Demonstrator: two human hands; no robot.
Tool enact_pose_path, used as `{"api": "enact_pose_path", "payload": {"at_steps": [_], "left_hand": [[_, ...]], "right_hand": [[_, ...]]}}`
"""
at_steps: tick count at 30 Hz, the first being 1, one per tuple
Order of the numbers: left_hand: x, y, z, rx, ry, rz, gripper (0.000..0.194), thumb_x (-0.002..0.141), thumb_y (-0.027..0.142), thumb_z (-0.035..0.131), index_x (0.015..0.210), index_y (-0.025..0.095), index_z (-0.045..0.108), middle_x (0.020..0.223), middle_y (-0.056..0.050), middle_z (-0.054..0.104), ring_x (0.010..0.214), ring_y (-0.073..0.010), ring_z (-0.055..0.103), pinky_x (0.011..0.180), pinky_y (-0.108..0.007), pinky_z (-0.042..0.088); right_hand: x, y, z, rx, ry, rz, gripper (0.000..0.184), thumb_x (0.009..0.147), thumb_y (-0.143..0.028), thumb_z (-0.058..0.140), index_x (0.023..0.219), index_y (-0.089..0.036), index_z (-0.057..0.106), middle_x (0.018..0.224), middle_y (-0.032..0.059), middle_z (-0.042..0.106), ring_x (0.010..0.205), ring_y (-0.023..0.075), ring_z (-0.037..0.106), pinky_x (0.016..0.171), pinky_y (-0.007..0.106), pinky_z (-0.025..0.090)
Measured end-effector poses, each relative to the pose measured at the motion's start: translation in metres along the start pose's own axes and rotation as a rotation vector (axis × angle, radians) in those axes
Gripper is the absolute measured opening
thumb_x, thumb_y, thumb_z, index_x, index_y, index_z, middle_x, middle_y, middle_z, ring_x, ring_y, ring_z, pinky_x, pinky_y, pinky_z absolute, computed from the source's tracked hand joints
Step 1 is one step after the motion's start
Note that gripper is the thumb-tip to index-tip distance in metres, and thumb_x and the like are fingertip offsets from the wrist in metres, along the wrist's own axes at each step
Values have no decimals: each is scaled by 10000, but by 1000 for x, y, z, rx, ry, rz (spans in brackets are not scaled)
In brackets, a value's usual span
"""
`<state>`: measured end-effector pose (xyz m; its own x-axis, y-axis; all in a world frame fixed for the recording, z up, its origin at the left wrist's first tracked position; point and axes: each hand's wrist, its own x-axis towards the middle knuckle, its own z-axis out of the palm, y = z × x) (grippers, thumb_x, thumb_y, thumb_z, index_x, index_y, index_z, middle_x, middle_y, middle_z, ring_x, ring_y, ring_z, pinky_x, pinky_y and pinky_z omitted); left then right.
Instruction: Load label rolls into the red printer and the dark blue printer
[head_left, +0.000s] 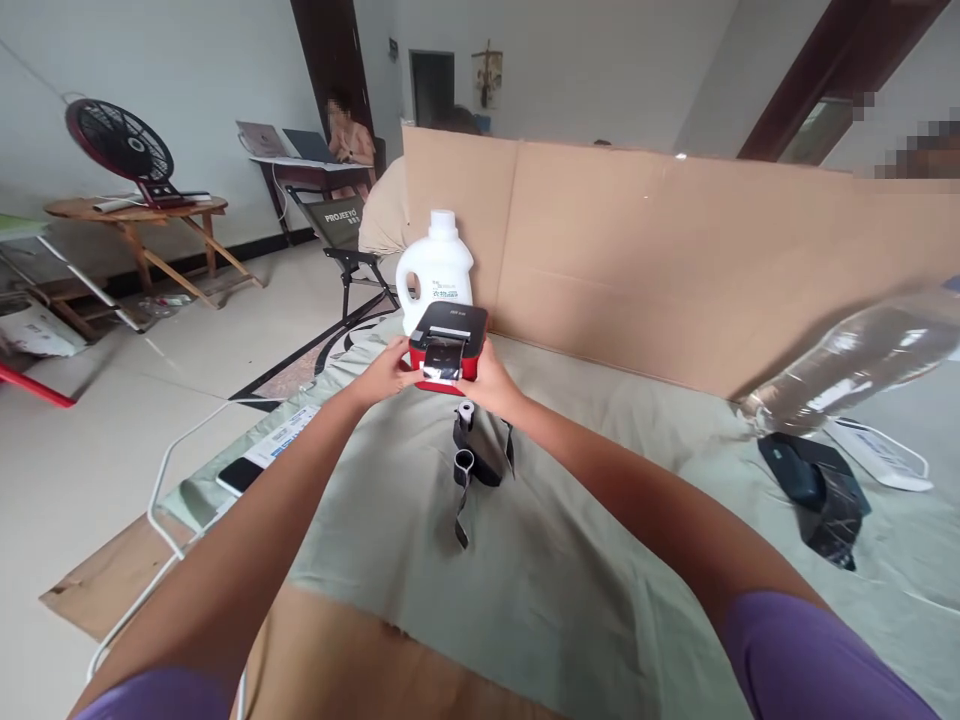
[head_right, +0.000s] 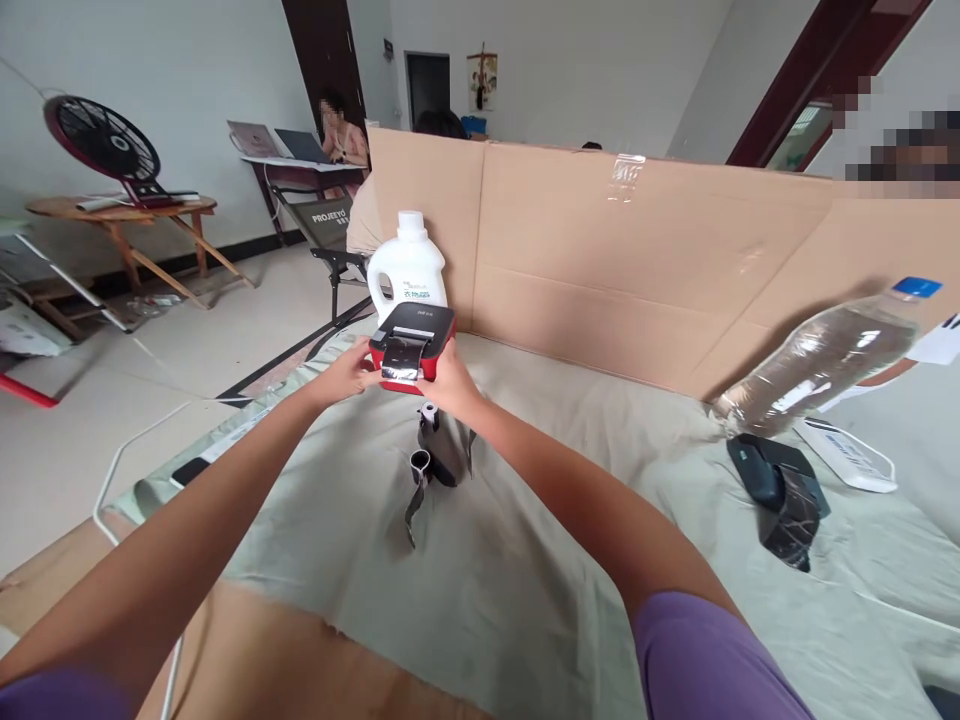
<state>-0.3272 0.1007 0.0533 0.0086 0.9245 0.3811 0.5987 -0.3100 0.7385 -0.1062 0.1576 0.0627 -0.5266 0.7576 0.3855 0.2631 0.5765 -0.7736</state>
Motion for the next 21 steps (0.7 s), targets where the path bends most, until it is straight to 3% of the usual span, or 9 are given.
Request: {"api": "enact_pose_path", "payload": {"at_steps": [3, 7, 13, 16, 18, 21], "left_hand": [[2, -22, 3, 3, -43, 6, 414, 793, 476, 705, 1091, 190, 679, 1181, -117, 588, 1039, -224, 603, 807, -303, 574], [2, -39, 12, 30, -68, 25, 437, 876, 535, 625, 1115, 170, 645, 1175, -86, 577, 1053, -205, 581, 828, -278, 559], [-1, -49, 29, 49, 16, -20, 462, 864, 587, 613, 1114, 199, 630, 1194, -81, 567, 1117, -236, 562, 900, -332, 564], [-6, -49, 30, 92, 32, -81, 462, 837, 538, 641, 1159, 207, 631, 1196, -95, 571, 1056, -224, 575, 903, -341, 550], [-10, -44, 25, 132, 132, -114, 500, 846, 502, 636, 1247, 206, 602, 1216, -96, 565, 898, -169, 574, 870, -333, 545], [-10, -20, 16, 167, 522, -23, 541, 935, 532, 519, 1362, 199, 517, 1139, -81, 575, 688, -106, 476, 709, -307, 528]], "right_hand": [[6, 14, 12, -59, -49, 127, 537, 680, -172, 711, 1159, -246, 481, 1193, 104, 576, 1167, 339, 572, 1029, 536, 476], [9, 25, 18, -100, -88, 209, 439, 684, -168, 717, 1047, -246, 484, 1116, 106, 599, 1144, 356, 584, 997, 540, 492], [16, 29, 20, -137, -78, 219, 455, 723, -183, 699, 1124, -215, 487, 1132, 118, 631, 1119, 346, 616, 983, 534, 510], [2, 21, 6, -118, -110, 218, 485, 760, -195, 676, 1215, -209, 508, 1196, 127, 647, 1164, 340, 618, 996, 526, 514], [-24, 16, -14, -102, -86, 161, 551, 790, -230, 666, 1315, -219, 500, 1332, 137, 614, 1267, 334, 578, 1051, 515, 491], [-89, 24, -62, -146, 22, 115, 585, 829, -285, 641, 1392, -228, 497, 1444, 136, 562, 1316, 311, 562, 1092, 495, 470]]}}
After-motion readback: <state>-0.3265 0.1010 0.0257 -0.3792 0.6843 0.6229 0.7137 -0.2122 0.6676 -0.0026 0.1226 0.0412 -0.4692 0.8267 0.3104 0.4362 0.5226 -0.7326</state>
